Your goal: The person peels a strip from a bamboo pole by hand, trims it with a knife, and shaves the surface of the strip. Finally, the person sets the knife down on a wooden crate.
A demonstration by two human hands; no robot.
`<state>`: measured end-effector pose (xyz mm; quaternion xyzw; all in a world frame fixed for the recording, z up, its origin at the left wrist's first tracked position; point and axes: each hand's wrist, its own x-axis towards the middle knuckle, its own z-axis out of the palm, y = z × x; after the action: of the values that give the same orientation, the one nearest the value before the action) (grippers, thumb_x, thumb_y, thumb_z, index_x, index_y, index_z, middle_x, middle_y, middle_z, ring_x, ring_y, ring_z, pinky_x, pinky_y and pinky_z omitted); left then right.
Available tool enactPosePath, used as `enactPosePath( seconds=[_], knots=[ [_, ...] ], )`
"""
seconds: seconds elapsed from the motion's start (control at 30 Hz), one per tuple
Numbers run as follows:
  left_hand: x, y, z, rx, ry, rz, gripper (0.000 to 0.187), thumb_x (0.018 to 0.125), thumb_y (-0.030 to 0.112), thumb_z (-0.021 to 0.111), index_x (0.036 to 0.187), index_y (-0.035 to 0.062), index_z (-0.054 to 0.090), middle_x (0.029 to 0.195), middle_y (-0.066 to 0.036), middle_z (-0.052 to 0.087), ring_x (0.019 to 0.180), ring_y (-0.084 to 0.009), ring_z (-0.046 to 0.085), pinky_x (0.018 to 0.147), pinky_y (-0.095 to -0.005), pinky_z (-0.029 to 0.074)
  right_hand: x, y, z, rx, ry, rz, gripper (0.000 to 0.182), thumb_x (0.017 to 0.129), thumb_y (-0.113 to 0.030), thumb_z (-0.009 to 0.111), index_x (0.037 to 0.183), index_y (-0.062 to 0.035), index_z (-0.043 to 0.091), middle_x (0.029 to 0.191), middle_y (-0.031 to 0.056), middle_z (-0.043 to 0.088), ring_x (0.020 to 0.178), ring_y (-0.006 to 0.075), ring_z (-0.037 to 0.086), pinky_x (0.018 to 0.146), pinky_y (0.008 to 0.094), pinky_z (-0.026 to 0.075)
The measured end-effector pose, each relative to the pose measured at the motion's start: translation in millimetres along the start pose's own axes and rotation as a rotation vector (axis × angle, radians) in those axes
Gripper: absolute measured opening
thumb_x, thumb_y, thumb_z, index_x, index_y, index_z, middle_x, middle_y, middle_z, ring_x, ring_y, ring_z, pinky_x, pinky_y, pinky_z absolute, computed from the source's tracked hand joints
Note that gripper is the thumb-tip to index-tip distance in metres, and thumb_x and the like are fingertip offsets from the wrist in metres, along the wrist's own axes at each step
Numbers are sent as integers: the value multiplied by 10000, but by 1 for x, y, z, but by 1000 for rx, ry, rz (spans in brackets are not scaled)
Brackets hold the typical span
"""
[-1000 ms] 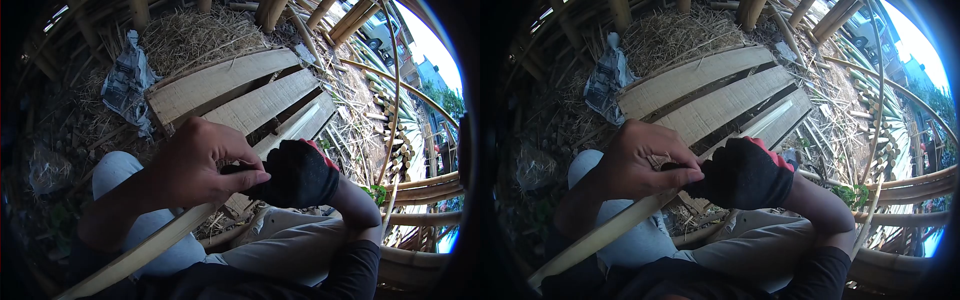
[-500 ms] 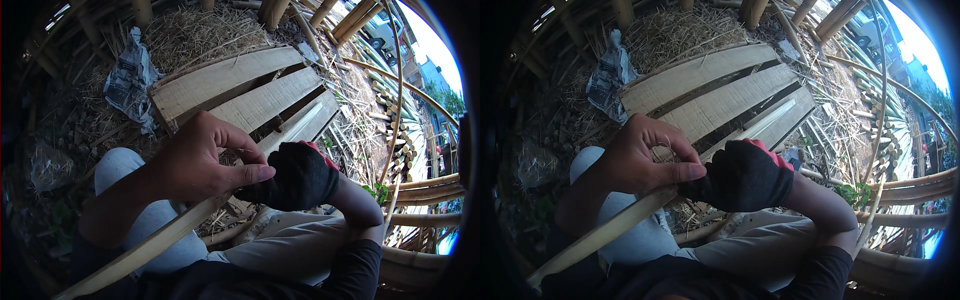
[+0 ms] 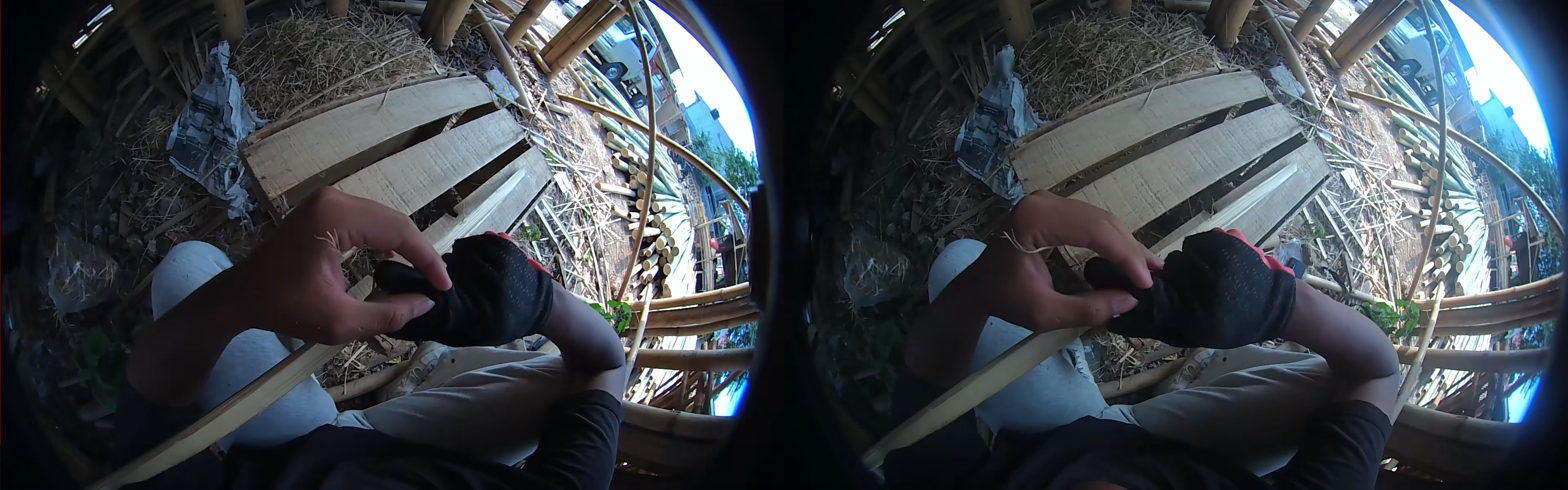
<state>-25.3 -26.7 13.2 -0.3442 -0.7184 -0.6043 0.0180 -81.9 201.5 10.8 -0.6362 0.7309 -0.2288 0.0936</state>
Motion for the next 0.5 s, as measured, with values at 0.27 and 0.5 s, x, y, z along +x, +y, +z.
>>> enactPosePath(
  seconds=[0.27,0.5],
  knots=[
    [-2,-2,4,19,32,-124,141,765,63,739,892,1,736,850,-134,725,799,-178,712,744,-288,561,5,-1,4,-164,128,-159,193,814,-286,754,813,-103,697,547,63,542,430,206,550,389,318,381],
    [-2,2,5,-42,58,-242,98,776,64,729,856,8,726,871,-129,719,849,-187,701,808,-306,538,-1,2,7,-88,103,-51,185,812,-276,760,872,-109,708,537,47,535,421,202,540,385,319,372]
  ],
)
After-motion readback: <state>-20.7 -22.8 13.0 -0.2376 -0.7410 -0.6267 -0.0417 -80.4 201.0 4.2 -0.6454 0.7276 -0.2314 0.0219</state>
